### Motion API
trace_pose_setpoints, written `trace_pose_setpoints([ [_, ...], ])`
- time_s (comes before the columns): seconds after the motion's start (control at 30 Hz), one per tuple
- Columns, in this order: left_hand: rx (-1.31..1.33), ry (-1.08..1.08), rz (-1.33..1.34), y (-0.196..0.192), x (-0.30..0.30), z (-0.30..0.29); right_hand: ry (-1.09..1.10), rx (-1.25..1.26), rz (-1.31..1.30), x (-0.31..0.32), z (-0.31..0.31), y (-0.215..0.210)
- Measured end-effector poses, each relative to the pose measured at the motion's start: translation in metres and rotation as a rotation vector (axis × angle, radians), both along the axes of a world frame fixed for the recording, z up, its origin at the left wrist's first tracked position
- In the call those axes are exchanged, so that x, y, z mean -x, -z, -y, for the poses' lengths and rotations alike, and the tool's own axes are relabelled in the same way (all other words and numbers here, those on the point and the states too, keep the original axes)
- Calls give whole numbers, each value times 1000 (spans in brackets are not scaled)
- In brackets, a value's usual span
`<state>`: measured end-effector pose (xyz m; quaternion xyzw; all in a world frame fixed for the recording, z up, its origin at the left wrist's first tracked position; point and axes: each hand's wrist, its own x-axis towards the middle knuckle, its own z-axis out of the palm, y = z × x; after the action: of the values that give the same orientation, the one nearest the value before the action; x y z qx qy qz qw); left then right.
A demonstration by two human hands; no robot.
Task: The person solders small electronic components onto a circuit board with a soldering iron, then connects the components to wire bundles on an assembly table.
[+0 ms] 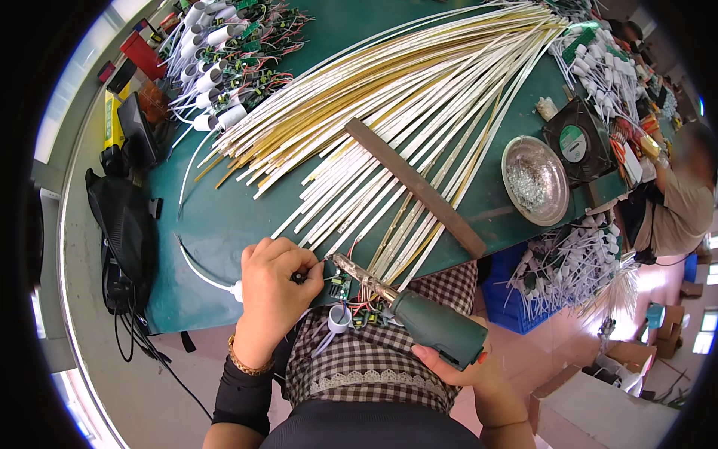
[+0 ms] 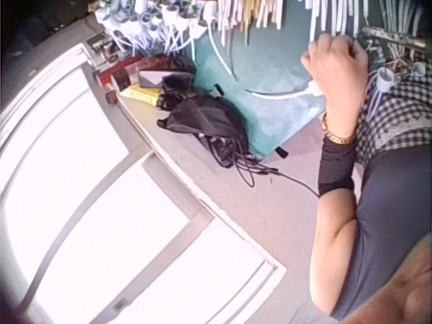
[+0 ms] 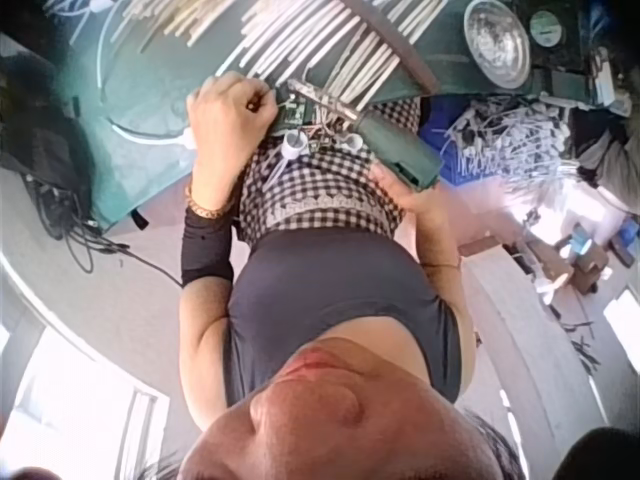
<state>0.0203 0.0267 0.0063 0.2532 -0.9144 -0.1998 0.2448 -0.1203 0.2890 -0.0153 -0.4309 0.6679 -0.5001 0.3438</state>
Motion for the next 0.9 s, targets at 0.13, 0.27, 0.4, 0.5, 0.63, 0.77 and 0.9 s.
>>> trace_pose_setpoints([
  [0.13, 25, 5, 11, -1, 0, 0, 8, -1, -40, 3, 6, -11],
  [0.27, 37, 7, 3, -1, 1, 2, -120, 74, -132, 17, 11, -13],
  [0.4, -6, 16, 25, -2, 1, 6, 27, 64, -54, 4, 1, -2],
  [0.5, -53, 33, 42, -2, 1, 7, 217, 119, 29, -5, 5, -5],
  [0.63, -60, 22, 65, -2, 0, 7, 240, 61, 17, -9, 0, -1],
  [0.77, -90, 50, 76, -5, 1, 10, 246, 78, 92, -13, 0, 0],
  [0.9, -105, 60, 64, -3, 2, 11, 220, 121, 87, -13, 6, -2],
])
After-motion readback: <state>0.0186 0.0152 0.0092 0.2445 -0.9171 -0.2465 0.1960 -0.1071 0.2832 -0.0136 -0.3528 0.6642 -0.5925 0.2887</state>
